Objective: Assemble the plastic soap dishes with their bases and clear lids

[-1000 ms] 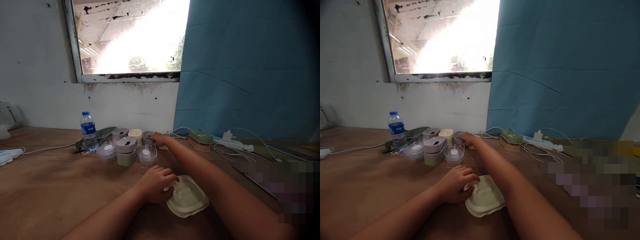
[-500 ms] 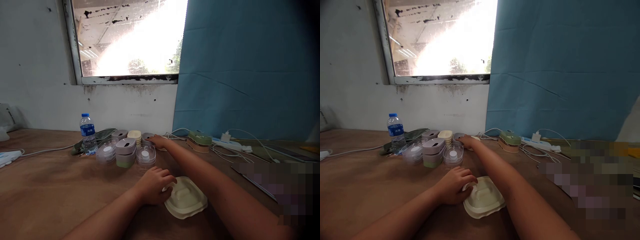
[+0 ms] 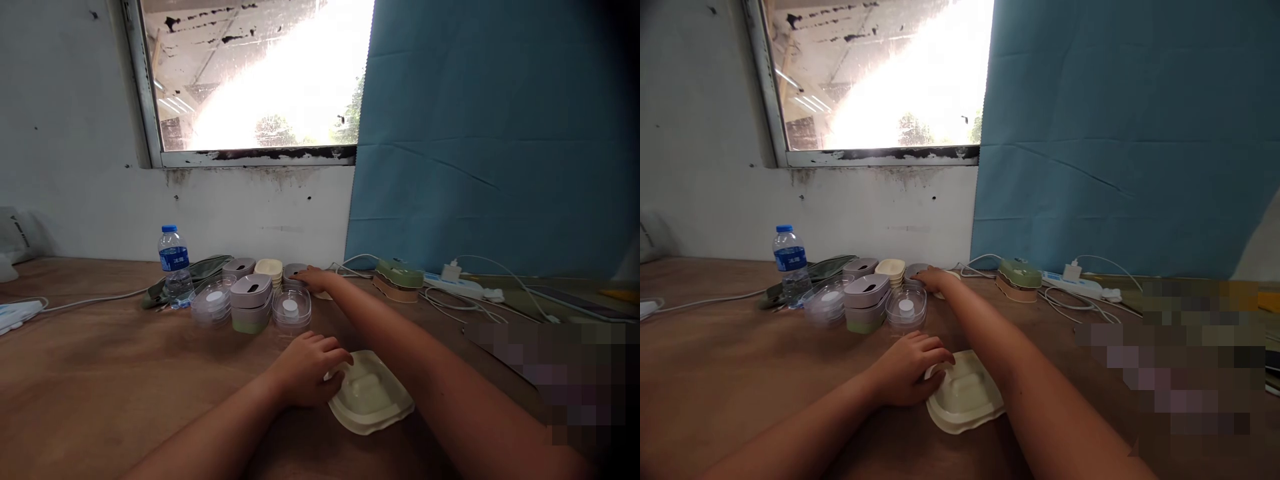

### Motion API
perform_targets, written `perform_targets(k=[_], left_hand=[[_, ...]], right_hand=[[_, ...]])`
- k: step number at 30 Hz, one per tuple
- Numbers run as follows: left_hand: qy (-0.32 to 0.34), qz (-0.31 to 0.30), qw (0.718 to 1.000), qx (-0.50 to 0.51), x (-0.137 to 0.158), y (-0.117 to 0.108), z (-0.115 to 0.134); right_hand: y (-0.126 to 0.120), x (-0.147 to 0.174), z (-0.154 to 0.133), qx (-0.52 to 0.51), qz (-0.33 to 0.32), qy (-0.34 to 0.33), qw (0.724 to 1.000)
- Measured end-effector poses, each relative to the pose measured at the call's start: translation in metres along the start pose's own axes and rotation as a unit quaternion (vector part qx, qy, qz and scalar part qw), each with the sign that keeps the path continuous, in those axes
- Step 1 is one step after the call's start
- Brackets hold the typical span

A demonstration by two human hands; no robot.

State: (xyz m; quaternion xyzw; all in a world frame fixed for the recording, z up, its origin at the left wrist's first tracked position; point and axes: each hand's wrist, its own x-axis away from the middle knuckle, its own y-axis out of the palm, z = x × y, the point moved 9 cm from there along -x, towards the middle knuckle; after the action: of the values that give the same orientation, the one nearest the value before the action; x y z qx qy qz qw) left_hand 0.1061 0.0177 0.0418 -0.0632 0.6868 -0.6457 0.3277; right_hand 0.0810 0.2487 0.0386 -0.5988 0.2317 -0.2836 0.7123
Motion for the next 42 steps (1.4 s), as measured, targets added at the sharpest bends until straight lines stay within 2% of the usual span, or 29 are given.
perform_targets(k=[6,11,13,16,18,20,23,26,28,31,34,38,42], left_hand=[[0.002,0.007,1.000,0.002,0.001,-0.001,0.000],[0.012,0.032,0.999,0.043,0.004,-0.010,0.000],[0.043,0.029,0.996,0.078,0.006,-0.012,0.005],[0.092,0.012,0.989,0.112,0.009,-0.012,0.013],[0.105,0.000,0.987,0.120,0.010,-0.009,0.017],[0.115,-0.010,0.985,0.125,0.010,-0.006,0.020],[0.119,-0.017,0.984,0.129,0.009,-0.002,0.021],[0.099,-0.009,0.988,0.122,0.007,-0.001,0.016],[0.073,0.020,0.991,0.113,0.006,-0.006,0.010],[0.010,0.105,0.990,0.097,0.006,-0.021,-0.004],[-0.071,0.206,0.973,0.074,0.014,-0.039,-0.020],[-0.157,0.306,0.937,0.066,0.028,-0.055,-0.040],[-0.211,0.350,0.907,0.103,0.036,-0.056,-0.057]], right_hand=[[-0.006,0.004,0.001,-0.015,-0.002,0.022,1.000],[-0.038,0.038,0.008,-0.032,0.025,0.067,0.997],[-0.053,0.066,0.004,-0.043,0.029,0.069,0.996],[-0.064,0.124,-0.017,-0.065,0.008,0.032,0.997],[-0.060,0.169,-0.039,-0.088,-0.030,-0.006,0.996],[-0.048,0.215,-0.067,-0.162,-0.075,-0.065,0.982],[-0.030,0.263,-0.073,-0.176,-0.058,-0.011,0.983],[-0.017,0.286,-0.069,-0.181,-0.001,0.005,0.983],[-0.008,0.291,-0.062,-0.215,0.018,0.000,0.976],[0.005,0.288,-0.049,-0.285,0.019,0.000,0.958],[0.013,0.274,-0.027,-0.290,0.063,0.052,0.953],[-0.011,0.241,0.009,-0.204,0.235,0.152,0.938],[-0.032,0.177,0.032,-0.166,0.269,0.180,0.932]])
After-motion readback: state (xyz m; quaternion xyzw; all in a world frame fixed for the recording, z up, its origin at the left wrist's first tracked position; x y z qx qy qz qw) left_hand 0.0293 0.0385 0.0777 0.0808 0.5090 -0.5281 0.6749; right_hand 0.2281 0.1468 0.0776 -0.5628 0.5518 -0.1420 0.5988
